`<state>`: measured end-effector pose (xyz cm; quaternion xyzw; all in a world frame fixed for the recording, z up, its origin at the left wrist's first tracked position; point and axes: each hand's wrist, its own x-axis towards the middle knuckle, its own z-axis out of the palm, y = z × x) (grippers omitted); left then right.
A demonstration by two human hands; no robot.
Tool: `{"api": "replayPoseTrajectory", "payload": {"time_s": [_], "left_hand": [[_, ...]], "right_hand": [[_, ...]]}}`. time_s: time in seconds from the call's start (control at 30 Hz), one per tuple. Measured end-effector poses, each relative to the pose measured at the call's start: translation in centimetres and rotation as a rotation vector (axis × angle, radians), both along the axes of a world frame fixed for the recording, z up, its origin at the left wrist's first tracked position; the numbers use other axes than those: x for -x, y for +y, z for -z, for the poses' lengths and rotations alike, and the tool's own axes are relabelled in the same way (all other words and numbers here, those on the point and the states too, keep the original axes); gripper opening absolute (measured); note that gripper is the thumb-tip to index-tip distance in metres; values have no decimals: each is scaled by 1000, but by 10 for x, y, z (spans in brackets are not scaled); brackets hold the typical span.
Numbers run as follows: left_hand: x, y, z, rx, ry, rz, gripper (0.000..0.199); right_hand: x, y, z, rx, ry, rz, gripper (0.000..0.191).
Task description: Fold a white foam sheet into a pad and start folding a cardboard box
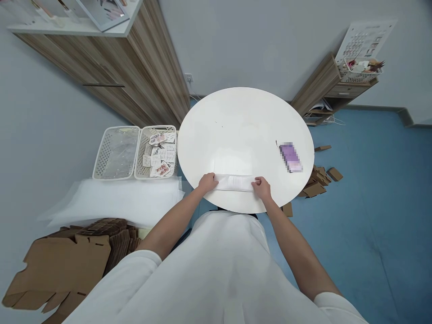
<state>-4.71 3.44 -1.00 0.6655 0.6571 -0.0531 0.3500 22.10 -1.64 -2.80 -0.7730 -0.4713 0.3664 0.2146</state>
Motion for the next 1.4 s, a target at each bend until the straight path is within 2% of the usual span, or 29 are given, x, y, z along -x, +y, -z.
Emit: {"api": "replayPoseTrajectory", "payload": {"time_s": [0.07,0.1,0.17,0.23,0.27,0.33,0.5,0.67,0.8,0.97,1.1,1.33,1.4], "left_hand": [[-3,-6,-4,-121,37,-12,44],[-5,-9,-6,-205,31,16,55],[-11,-14,-9,-341,-26,163,68],[-20,-19,-10,-360,-94,359,72],[-24,-21,-10,-335,-113,432,72],[-31,-24,-9,-275,-115,487,69],[-31,-30,-12,-183,-133,443,56],[-21,-29,-18,-87,-185,435,44],[-12,-16,-19,-95,-214,334,36],[5,0,-12,-116,-308,142,32],[12,7,-3,-105,-228,-1,17],[4,8,1,-57,-60,-76,12],[0,5,0,-102,-18,-98,16]], "right_hand": [[5,-2,-4,-127,-135,-53,45],[9,-1,-6,-194,-188,-131,47],[16,1,-9,-281,-236,-384,50],[24,4,-11,-285,-239,-648,53],[27,5,-11,-271,-248,-736,54],[32,6,-12,-236,-286,-816,50],[35,-1,-24,-147,-252,-846,42],[31,-5,-42,35,-25,-759,35],[30,10,-43,29,50,-597,26],[26,28,-35,81,93,-385,37],[22,33,-25,68,113,-203,38],[16,34,-1,53,88,6,42],[16,31,2,25,96,41,45]]}}
